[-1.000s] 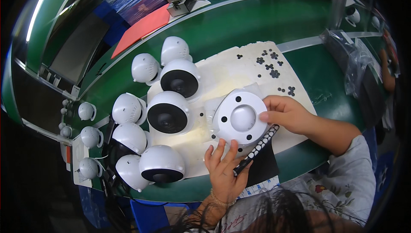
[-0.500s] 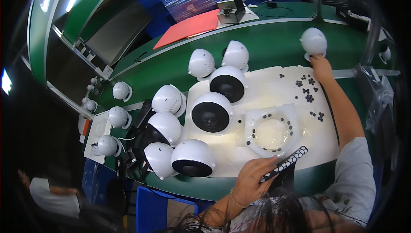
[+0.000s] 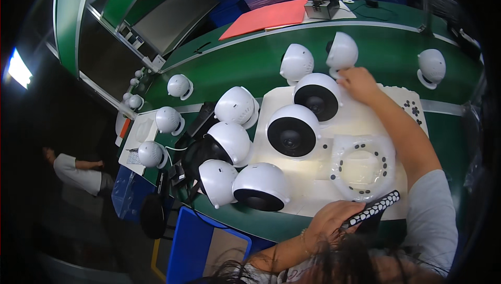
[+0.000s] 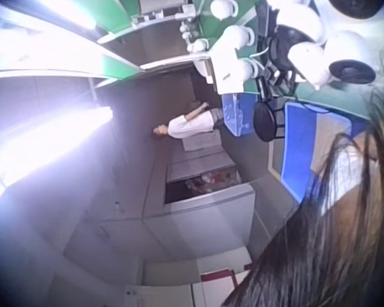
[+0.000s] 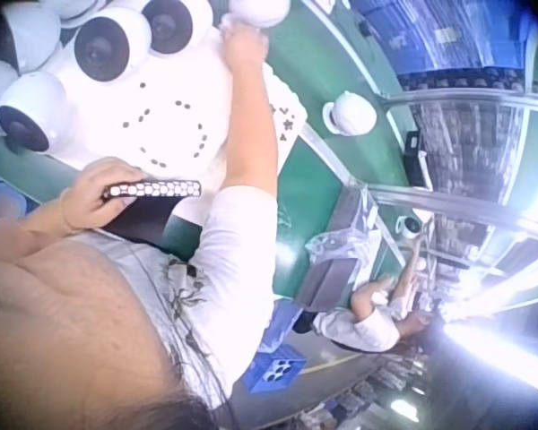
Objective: The person assembles white dome security cameras on a green workbench. They repeatedly pick up camera housings, peel small black circular stickers from a backing sheet, and apply them to the camera bodies. Completed units are placed to the right side of the workspace.
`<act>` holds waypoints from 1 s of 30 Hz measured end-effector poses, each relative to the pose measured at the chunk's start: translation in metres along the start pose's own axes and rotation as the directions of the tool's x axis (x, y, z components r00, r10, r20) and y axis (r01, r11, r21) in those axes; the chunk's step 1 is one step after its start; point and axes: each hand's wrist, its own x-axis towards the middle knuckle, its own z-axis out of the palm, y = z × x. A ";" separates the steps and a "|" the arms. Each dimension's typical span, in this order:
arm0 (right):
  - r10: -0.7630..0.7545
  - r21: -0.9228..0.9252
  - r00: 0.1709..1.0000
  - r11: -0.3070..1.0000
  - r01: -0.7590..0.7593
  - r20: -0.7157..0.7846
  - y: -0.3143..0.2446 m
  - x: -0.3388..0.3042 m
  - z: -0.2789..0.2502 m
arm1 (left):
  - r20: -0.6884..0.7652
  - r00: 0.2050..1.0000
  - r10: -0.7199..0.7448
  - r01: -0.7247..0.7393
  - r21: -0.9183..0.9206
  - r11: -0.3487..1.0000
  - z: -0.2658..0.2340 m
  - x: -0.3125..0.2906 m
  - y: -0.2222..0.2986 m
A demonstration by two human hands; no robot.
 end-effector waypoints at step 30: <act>-0.323 0.394 0.881 0.802 0.449 -0.346 -0.114 -0.223 -0.129 | -0.143 0.990 0.019 -0.010 0.063 0.998 0.010 -0.001 0.010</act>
